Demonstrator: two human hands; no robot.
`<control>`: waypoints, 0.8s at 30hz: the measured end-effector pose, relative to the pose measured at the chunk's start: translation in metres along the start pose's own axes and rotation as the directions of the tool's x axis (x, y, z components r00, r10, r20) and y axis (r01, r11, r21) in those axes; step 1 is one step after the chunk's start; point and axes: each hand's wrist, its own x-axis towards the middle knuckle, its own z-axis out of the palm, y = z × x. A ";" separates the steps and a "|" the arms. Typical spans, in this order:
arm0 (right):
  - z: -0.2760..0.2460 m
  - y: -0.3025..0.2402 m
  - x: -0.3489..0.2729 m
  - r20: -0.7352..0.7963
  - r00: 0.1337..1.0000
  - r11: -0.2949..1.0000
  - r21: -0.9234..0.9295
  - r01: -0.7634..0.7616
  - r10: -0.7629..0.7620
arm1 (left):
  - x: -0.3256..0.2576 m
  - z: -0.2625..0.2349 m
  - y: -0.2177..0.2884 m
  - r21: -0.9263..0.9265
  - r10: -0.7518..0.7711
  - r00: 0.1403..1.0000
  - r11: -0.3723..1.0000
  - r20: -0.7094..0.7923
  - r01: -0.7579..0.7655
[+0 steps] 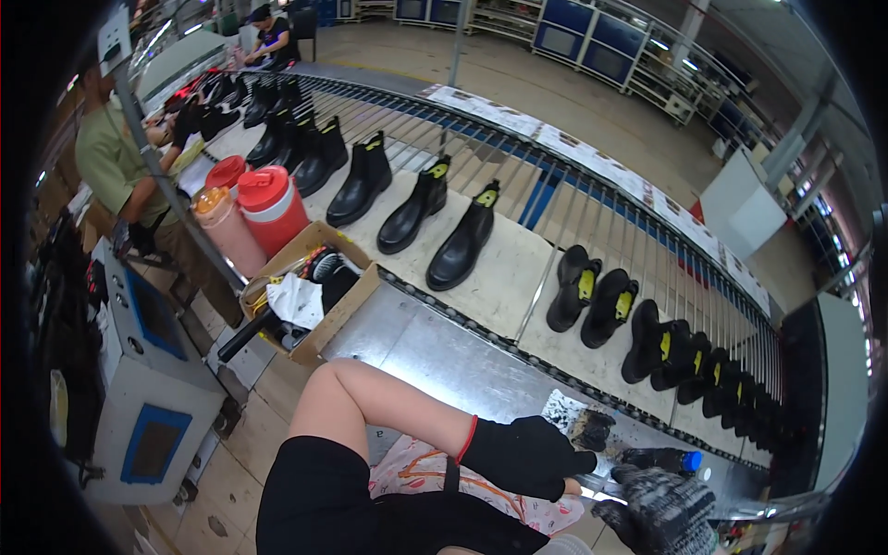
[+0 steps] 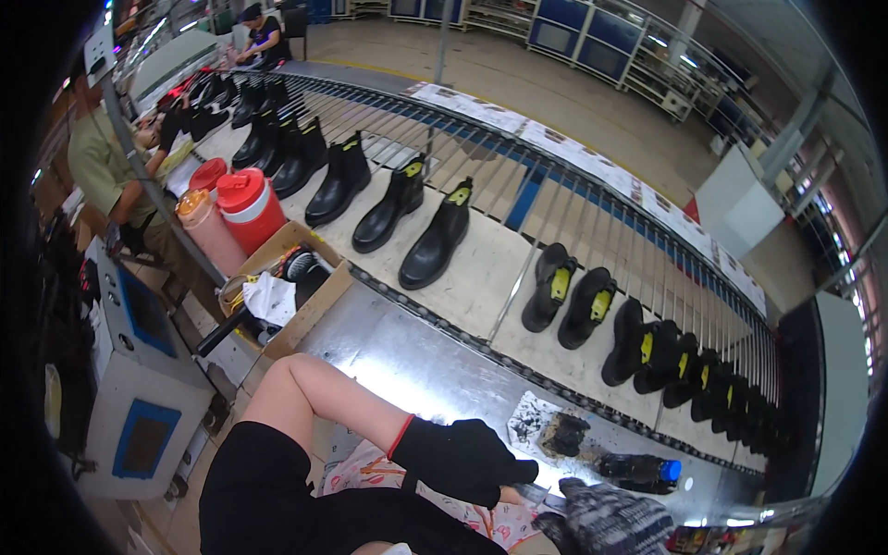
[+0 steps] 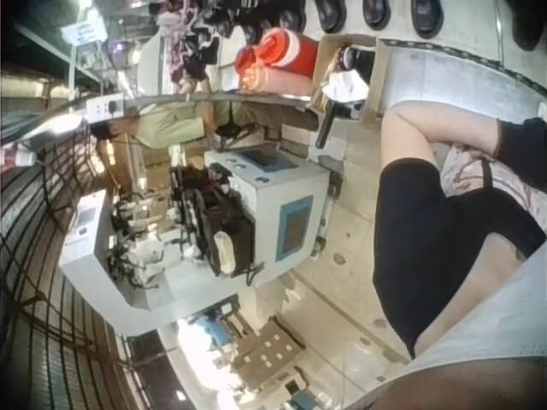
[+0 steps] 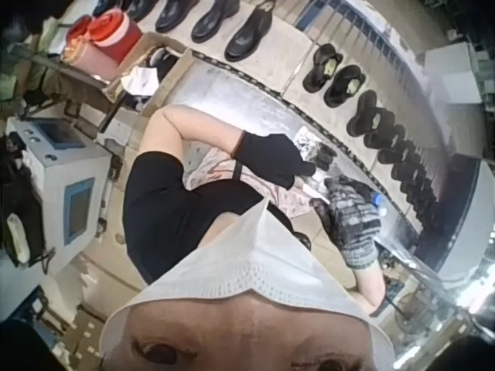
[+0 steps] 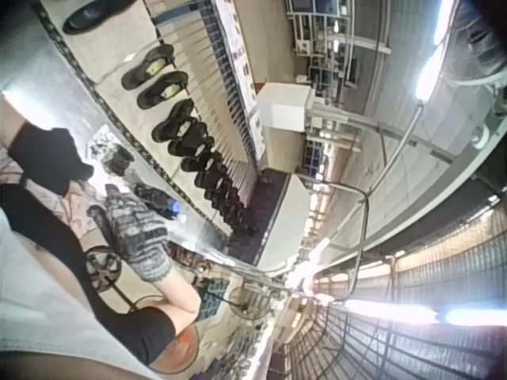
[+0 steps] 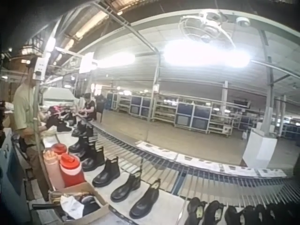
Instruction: Applying black paint or liquid finish to the edges and soles of black boots.
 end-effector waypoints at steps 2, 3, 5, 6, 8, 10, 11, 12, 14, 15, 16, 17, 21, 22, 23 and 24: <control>-0.007 -0.004 0.005 0.140 0.990 0.999 -0.038 0.007 -0.001 | 0.002 -0.002 0.001 -0.020 -0.021 0.998 1.000 0.062 0.022; -0.005 -0.003 0.004 0.128 0.991 0.998 -0.055 0.044 -0.036 | 0.001 -0.005 0.003 -0.032 -0.056 0.992 0.998 0.111 0.060; -0.011 -0.004 -0.001 0.113 0.986 0.909 -0.386 0.156 -0.122 | -0.008 -0.012 0.010 -0.043 -0.041 0.991 0.998 0.128 0.047; -0.008 0.000 -0.007 0.112 0.983 0.958 -0.232 0.166 -0.143 | -0.014 -0.013 0.012 -0.033 -0.053 0.988 0.998 0.142 0.058; -0.009 0.000 -0.007 0.184 0.945 0.885 -0.338 0.320 -0.271 | -0.019 -0.027 0.026 0.040 -0.095 0.974 0.995 0.206 0.089; -0.016 0.003 0.011 0.339 0.937 0.985 -0.115 0.127 -0.081 | -0.016 -0.022 0.014 0.026 -0.055 0.985 0.998 0.161 0.051; -0.019 0.002 0.017 0.512 0.858 0.992 0.078 -0.101 0.047 | -0.015 -0.020 0.010 0.016 -0.025 0.995 1.000 0.099 0.023; -0.006 0.010 0.007 0.318 0.948 0.977 0.208 -0.053 -0.016 | -0.014 -0.020 0.009 0.043 -0.071 0.990 0.997 0.120 0.066; -0.006 0.003 -0.005 0.265 0.959 0.983 -0.122 0.135 -0.099 | -0.017 -0.019 0.014 0.030 -0.027 0.996 0.999 0.080 0.025; -0.007 0.001 -0.010 0.248 0.948 0.844 -0.448 0.295 -0.200 | -0.020 -0.020 0.018 0.021 0.013 0.999 1.000 0.030 -0.014; -0.005 -0.001 -0.013 0.252 0.947 0.844 -0.447 0.295 -0.198 | -0.023 -0.023 0.021 0.024 0.005 0.998 1.000 0.060 -0.006; -0.001 -0.002 -0.017 0.239 0.953 0.909 -0.325 0.260 -0.187 | -0.024 -0.025 0.026 0.022 0.008 0.998 1.000 0.058 -0.010; 0.017 0.003 -0.028 0.196 0.976 0.979 0.198 0.052 -0.092 | -0.029 -0.027 0.031 0.012 -0.087 0.976 0.996 0.198 0.087; 0.019 0.005 -0.032 0.189 0.980 0.944 0.330 -0.013 -0.053 | -0.031 -0.028 0.028 -0.024 -0.087 0.971 0.995 0.221 0.095; 0.001 0.014 -0.034 0.160 0.979 0.990 0.081 0.112 -0.124 | -0.038 -0.031 0.015 -0.020 -0.154 0.975 0.987 0.163 0.159; -0.020 0.012 -0.040 0.212 0.975 0.992 -0.116 -0.047 0.071 | -0.042 -0.030 0.004 0.033 -0.279 0.956 0.960 0.088 0.277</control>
